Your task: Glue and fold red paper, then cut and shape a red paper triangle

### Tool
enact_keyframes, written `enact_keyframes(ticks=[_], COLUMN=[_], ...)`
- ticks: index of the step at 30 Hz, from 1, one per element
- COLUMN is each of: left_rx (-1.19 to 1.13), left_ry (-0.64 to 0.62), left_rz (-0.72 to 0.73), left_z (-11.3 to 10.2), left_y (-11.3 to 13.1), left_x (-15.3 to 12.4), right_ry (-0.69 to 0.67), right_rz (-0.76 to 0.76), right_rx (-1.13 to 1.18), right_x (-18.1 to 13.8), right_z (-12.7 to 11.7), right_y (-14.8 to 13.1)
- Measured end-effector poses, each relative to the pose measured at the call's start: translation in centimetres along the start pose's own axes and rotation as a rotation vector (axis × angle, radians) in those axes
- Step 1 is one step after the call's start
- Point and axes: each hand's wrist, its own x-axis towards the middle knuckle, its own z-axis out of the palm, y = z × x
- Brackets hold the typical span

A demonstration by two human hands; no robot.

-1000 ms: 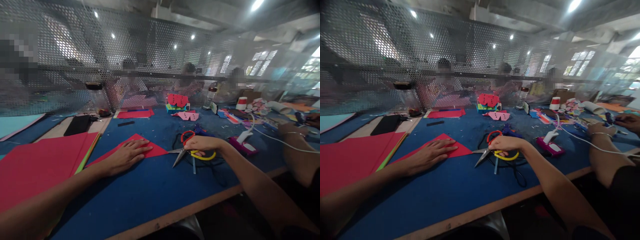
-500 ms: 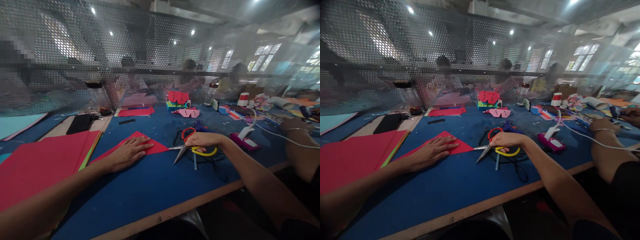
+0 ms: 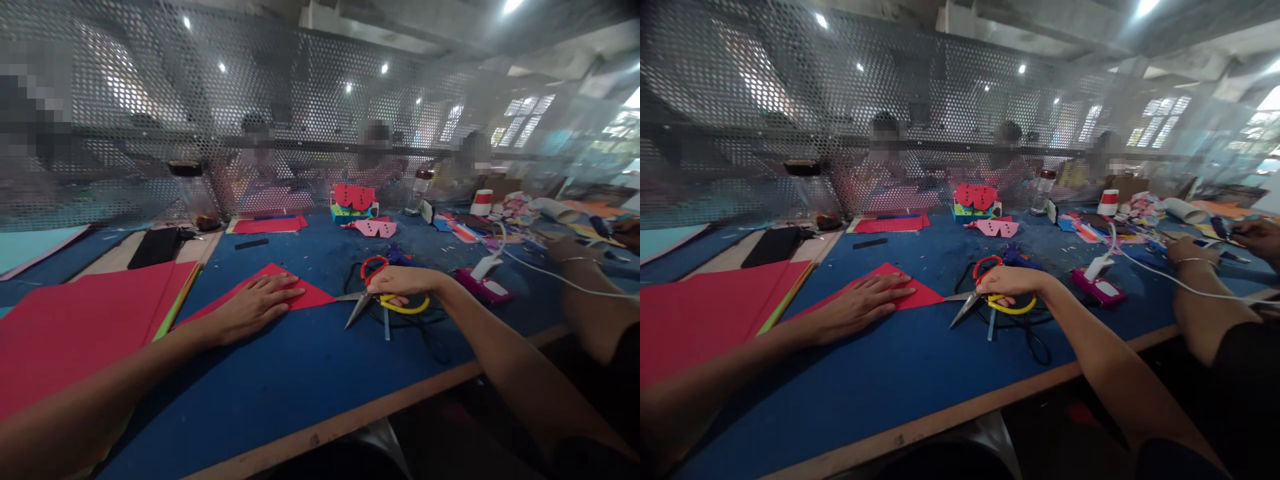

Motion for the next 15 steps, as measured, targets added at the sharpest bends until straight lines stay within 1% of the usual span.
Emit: enact_keyframes(ticks=[5,11,15], left_rx=[0.016,0.05,0.058], left_ry=[0.035,0.094,0.093], left_rz=[0.019,0.027,0.052], left_z=[0.5,1.3,1.5], left_y=[-0.7,-1.5,-1.5], left_x=[0.0,0.3,0.3], right_ry=[-0.002,0.012,0.009], right_rz=[-0.032,-0.01,-0.006], right_rx=[-0.005,-0.003,-0.019], right_x=[0.3,0.5,0.5], right_z=[-0.1,-0.2,-0.2], right_y=[0.2,0.1,0.2])
